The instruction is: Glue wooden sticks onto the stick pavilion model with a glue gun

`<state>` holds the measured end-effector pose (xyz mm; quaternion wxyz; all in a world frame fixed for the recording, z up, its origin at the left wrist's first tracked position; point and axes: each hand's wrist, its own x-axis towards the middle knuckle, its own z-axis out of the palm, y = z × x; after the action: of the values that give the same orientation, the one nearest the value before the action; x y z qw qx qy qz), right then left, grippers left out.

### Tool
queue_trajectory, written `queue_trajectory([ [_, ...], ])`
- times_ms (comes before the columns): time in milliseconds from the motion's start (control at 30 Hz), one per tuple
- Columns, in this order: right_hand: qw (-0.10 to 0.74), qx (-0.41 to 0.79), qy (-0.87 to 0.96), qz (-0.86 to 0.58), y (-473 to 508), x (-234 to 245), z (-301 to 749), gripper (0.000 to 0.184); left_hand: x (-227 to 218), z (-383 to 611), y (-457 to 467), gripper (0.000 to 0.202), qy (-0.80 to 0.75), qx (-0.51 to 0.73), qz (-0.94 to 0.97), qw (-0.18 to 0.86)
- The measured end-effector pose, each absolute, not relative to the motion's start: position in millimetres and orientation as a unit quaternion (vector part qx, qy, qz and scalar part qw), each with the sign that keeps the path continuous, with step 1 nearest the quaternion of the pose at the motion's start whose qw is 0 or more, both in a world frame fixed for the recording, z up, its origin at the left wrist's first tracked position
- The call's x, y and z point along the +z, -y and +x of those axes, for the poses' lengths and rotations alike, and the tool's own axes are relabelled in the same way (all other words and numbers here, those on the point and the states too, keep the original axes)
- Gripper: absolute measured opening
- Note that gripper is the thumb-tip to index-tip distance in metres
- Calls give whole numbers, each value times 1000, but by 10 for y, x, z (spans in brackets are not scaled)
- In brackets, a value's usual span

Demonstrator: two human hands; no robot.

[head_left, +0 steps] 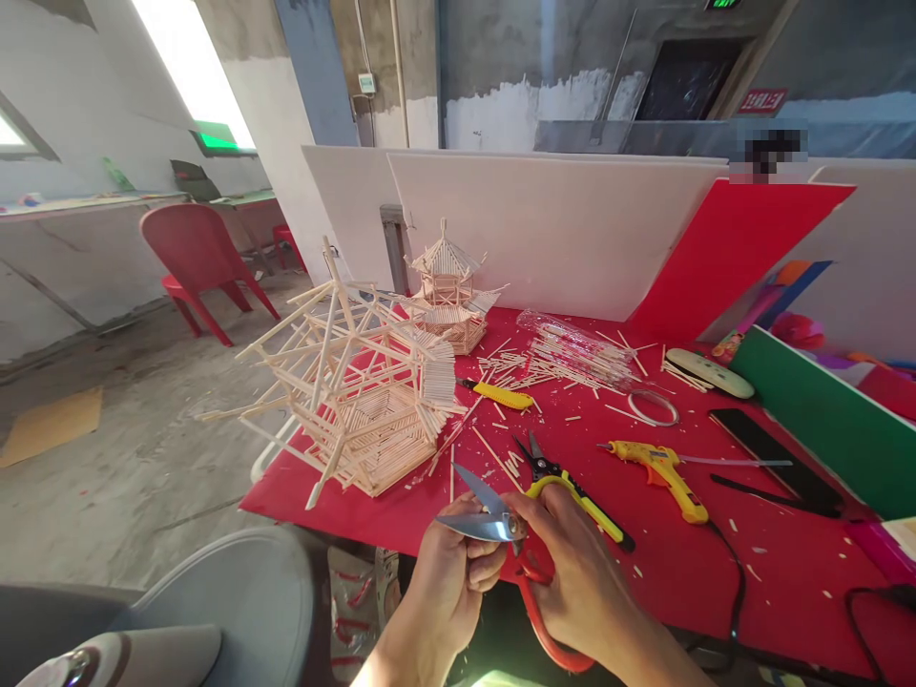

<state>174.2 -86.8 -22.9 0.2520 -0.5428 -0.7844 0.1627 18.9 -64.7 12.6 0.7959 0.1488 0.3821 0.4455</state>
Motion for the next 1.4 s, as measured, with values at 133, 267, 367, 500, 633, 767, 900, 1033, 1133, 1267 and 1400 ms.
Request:
queue_trajectory([
  [133,248,156,787,-543,875,-233,1747,67,116,186,642,19,-382,440,138,800],
  [267,242,143,795,-537,869,-239,1773,66,76,165,648,21,-378,439,144,802],
  [367,238,141,800,-532,852,-218,1797,69,54,128,654,23,-373,429,146,810],
  [500,241,160,796,-532,850,-180,1766,71,38,115,646,25,-358,424,145,819],
  [633,261,219,754,-561,893,-195,1647,65,10,206,645,31,-360,494,125,781],
  [767,293,212,737,-572,941,-254,1565,70,-13,303,679,42,-391,547,120,731],
  [900,293,199,740,-571,955,-268,1577,74,-3,311,700,42,-392,551,119,727],
  [1033,276,221,752,-556,924,-251,1649,72,27,249,689,39,-357,509,88,779],
  [1133,272,176,777,-540,889,-245,1729,72,42,194,686,39,-323,456,88,825],
  [1267,271,166,789,-526,851,-234,1813,70,44,180,696,33,-331,435,136,826],
  [1400,268,193,775,-539,854,-219,1825,70,27,233,704,26,-394,461,199,770],
])
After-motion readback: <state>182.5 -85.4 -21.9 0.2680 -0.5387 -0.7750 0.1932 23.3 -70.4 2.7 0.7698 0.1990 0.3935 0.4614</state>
